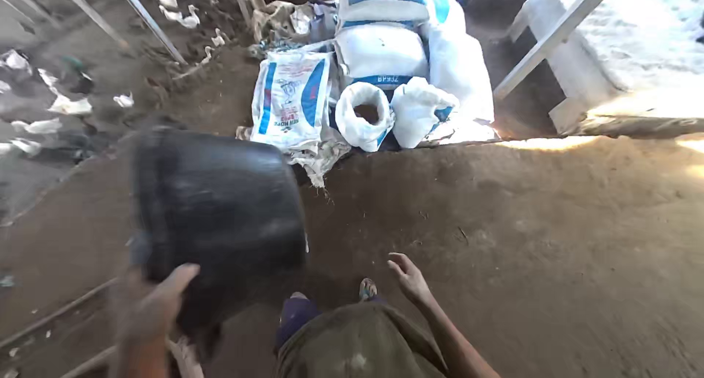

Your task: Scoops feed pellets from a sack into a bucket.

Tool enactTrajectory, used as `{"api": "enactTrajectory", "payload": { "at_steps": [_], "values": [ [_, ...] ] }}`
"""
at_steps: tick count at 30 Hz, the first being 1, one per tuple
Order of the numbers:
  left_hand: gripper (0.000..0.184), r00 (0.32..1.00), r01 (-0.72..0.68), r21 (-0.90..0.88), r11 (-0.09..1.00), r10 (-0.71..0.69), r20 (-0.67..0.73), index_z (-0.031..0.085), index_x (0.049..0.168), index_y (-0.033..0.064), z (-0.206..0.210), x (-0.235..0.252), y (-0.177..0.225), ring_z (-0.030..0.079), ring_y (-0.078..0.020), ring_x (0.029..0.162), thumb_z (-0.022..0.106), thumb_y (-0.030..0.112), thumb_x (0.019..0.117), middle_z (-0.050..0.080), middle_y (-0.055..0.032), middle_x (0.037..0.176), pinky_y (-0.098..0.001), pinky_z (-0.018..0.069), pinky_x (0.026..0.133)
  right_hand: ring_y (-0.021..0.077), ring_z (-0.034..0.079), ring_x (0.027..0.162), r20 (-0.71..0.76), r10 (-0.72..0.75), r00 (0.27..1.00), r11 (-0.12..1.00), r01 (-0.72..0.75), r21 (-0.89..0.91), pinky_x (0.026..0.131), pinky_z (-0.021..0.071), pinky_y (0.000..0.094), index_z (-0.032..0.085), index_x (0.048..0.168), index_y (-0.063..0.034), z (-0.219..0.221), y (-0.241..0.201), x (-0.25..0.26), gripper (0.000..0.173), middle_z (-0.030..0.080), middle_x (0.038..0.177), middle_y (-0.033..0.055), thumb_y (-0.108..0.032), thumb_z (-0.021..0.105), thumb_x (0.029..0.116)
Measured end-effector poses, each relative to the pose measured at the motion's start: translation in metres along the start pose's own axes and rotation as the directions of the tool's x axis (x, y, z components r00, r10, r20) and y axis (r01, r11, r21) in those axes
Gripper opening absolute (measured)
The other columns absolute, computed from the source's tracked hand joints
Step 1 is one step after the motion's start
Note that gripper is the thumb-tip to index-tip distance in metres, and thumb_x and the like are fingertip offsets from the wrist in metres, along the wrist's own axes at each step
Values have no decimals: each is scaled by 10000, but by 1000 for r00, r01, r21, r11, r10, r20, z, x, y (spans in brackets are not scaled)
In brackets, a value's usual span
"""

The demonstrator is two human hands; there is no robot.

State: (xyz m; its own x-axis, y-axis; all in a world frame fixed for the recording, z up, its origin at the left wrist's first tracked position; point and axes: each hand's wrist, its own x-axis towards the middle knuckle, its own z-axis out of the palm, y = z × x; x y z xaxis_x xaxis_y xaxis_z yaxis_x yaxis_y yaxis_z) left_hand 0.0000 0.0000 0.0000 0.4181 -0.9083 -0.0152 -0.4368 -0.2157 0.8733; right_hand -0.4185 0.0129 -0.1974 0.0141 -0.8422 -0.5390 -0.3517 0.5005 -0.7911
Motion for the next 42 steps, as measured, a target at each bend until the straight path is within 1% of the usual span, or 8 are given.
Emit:
{"api": "enactTrajectory", "payload": {
  "at_steps": [4, 7, 10, 16, 24, 33, 37, 42],
  "values": [
    [625, 955, -129, 20, 991, 118, 273, 540, 1361, -11, 185, 82, 17, 670, -205, 1091, 720, 158, 786, 672, -172, 1194, -451, 562, 940, 237, 545, 1358, 135, -288, 948, 925, 239, 296, 1087, 510, 394, 336, 1574, -40, 9, -87, 24, 806, 427, 1578, 187, -418, 676, 948],
    [548, 872, -47, 55, 997, 14, 490, 602, 1227, -16, 321, 112, 28, 677, -267, 1017, 819, 303, 838, 689, -182, 1076, -498, 551, 923, 409, 292, 1505, -98, -135, 986, 940, 158, 302, 1167, 383, 546, 276, 1615, -76, 9, -93, 81, 1100, 210, 1645, 292, -633, 741, 787],
    [429, 767, 49, -34, 998, -16, 641, 633, 1049, 25, 432, 132, 38, 588, -180, 801, 736, 420, 918, 610, -75, 869, -406, 513, 765, 394, 306, 1505, -418, 137, 898, 906, 56, 419, 1187, 362, 560, 275, 1601, -53, -23, -60, 147, 1098, 268, 1631, 279, -559, 795, 777],
    [391, 433, 8, -109, 994, 95, 896, 646, 1181, 0, 616, 144, 51, 658, -216, 875, 442, 321, 1094, 677, -140, 964, -422, 537, 840, 378, 474, 1396, -570, 719, 397, 639, -55, 767, 1105, 442, 585, 207, 1606, -53, -108, 61, 271, 797, 404, 1562, 256, -139, 681, 971],
    [449, -15, -262, 56, 963, -63, 998, 597, 1147, -23, 781, 195, 44, 652, -328, 922, 352, 352, 1124, 639, -200, 970, -515, 521, 851, 362, 512, 1339, -292, 895, 338, 283, 78, 956, 1046, 479, 577, 223, 1592, -98, -119, 174, 418, 628, 426, 1532, 232, -110, 528, 1044],
    [443, 57, -365, 331, 870, -334, 941, 598, 1211, -16, 947, 271, -44, 663, -343, 1039, 347, 339, 1127, 661, -219, 1073, -513, 517, 922, 398, 494, 1362, 91, 879, 467, 2, -193, 981, 1018, 523, 569, 244, 1574, -35, -149, 265, 625, 609, 369, 1563, 253, -239, 533, 1079],
    [427, -25, -435, 306, 847, -351, 936, 611, 1189, -18, 963, 314, -66, 665, -347, 1014, 368, 326, 1122, 665, -221, 1046, -517, 518, 911, 370, 660, 1153, 275, 864, 422, 97, -675, 731, 926, 565, 502, 438, 1468, 25, -154, 277, 658, 595, 600, 1359, 266, -434, 474, 1091],
    [454, 242, -289, 544, 788, -490, 838, 638, 1214, 22, 930, 420, -89, 690, -297, 885, 382, 382, 1106, 684, -171, 970, -509, 561, 832, 404, 651, 1156, 140, 933, 332, 240, -862, 447, 933, 531, 594, 537, 1421, -12, -163, 267, 655, 703, 635, 1306, 253, -587, 539, 1015]
  ]
}}
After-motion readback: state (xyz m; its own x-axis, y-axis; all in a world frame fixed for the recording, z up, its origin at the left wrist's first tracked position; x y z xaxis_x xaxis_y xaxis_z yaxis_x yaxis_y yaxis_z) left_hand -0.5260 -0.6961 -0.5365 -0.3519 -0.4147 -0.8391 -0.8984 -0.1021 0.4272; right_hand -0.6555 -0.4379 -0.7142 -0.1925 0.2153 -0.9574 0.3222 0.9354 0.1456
